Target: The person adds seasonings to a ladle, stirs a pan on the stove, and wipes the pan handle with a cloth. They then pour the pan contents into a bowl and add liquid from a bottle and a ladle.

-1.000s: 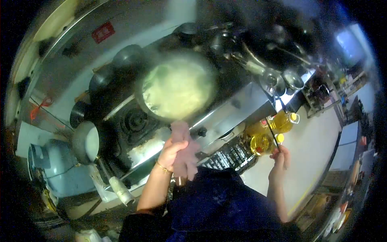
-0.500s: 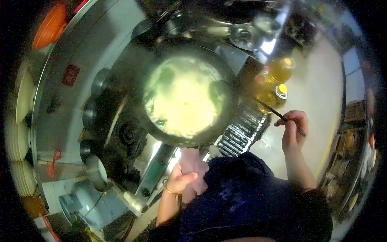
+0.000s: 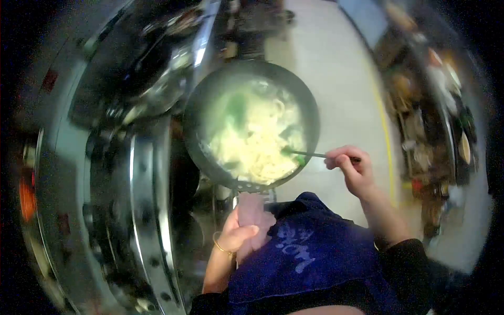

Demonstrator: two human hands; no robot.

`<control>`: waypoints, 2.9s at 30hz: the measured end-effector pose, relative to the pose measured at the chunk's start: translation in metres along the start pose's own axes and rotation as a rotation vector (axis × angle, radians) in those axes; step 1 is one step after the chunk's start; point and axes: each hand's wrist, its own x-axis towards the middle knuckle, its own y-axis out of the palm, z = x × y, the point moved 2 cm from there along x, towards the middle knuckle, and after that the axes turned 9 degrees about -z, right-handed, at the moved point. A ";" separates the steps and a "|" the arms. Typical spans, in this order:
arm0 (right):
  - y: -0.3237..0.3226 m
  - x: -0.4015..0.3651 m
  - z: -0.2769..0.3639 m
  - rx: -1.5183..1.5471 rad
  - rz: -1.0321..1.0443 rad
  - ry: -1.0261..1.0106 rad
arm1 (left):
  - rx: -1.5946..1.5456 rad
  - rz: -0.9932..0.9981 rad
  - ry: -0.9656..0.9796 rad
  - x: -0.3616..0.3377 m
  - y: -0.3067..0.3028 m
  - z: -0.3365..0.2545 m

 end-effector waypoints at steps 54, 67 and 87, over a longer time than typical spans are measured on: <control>-0.067 0.093 -0.054 -0.408 -1.620 0.297 | 0.350 1.447 -0.787 0.653 0.166 -0.191; -0.405 0.155 -0.191 -0.828 -1.804 0.436 | 0.438 1.065 -0.667 0.596 0.268 -0.106; -0.290 -0.027 -0.040 -0.360 -1.828 0.065 | 0.514 1.229 -0.710 0.512 0.368 -0.112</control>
